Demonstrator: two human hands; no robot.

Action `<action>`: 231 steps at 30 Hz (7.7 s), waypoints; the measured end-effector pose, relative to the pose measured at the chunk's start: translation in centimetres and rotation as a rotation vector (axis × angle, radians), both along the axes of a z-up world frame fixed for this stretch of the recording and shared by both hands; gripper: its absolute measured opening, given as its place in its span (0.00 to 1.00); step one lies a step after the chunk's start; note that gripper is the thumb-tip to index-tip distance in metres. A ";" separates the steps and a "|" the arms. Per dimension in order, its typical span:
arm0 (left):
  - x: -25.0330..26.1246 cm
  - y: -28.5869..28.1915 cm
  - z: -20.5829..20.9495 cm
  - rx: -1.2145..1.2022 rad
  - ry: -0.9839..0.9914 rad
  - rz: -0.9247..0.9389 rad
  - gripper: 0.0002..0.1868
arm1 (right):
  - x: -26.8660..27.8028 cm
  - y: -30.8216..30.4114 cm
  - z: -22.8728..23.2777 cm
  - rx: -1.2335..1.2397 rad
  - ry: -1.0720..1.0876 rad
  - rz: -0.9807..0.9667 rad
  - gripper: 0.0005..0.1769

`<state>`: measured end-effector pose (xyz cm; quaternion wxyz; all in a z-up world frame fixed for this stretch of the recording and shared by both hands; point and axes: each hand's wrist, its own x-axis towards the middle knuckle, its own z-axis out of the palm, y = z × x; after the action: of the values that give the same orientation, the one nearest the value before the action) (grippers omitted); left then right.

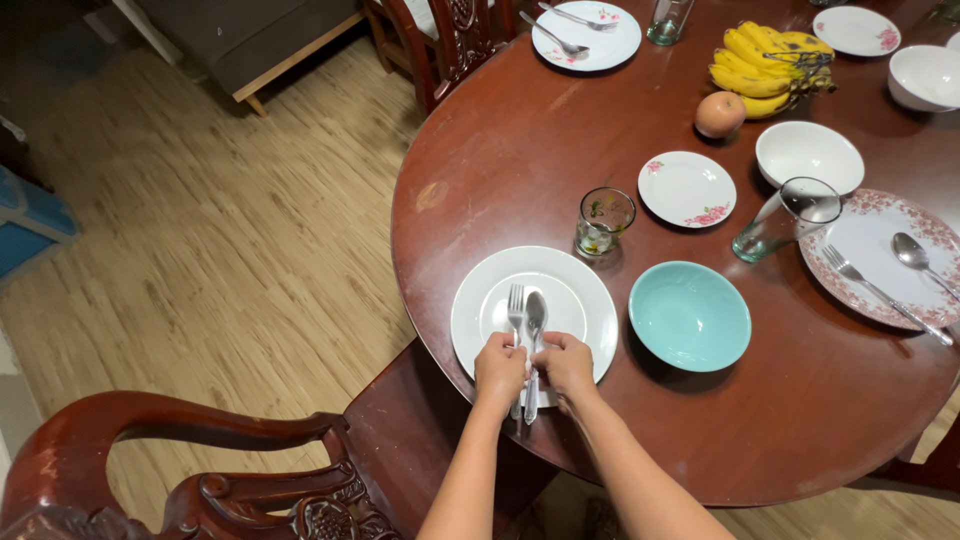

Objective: The person clears a dining table by gathering cutlery, plates, and bowls. They pick up forks, spoons, and knives, then stack plates and bowls together, moving them around the table to consolidate the items.

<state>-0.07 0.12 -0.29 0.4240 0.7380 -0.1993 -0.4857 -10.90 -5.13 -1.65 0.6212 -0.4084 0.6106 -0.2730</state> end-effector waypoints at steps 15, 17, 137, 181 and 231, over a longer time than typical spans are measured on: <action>-6.3 0.1 8.3 -0.384 0.605 0.297 0.12 | -6.0 0.5 9.9 -0.059 -0.556 -0.043 0.13; -7.6 0.2 10.3 -0.417 0.600 0.228 0.12 | -7.8 0.6 11.7 -0.110 -0.485 -0.082 0.15; -90.2 -26.6 32.6 -0.503 0.738 -0.656 0.07 | -95.4 -20.2 35.8 -0.258 -0.639 0.060 0.16; -111.8 -95.8 34.1 -0.732 0.166 0.115 0.14 | -111.4 -103.2 37.0 0.040 -0.592 1.000 0.10; -90.2 -104.7 2.2 0.688 -0.380 1.285 0.24 | -79.2 -111.6 0.1 0.173 0.162 1.464 0.13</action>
<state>-90.29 -104.56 1.92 0.3277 0.8709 0.3638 -0.0419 -90.13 -116.76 -1.57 0.6271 -0.6794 0.2454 0.2913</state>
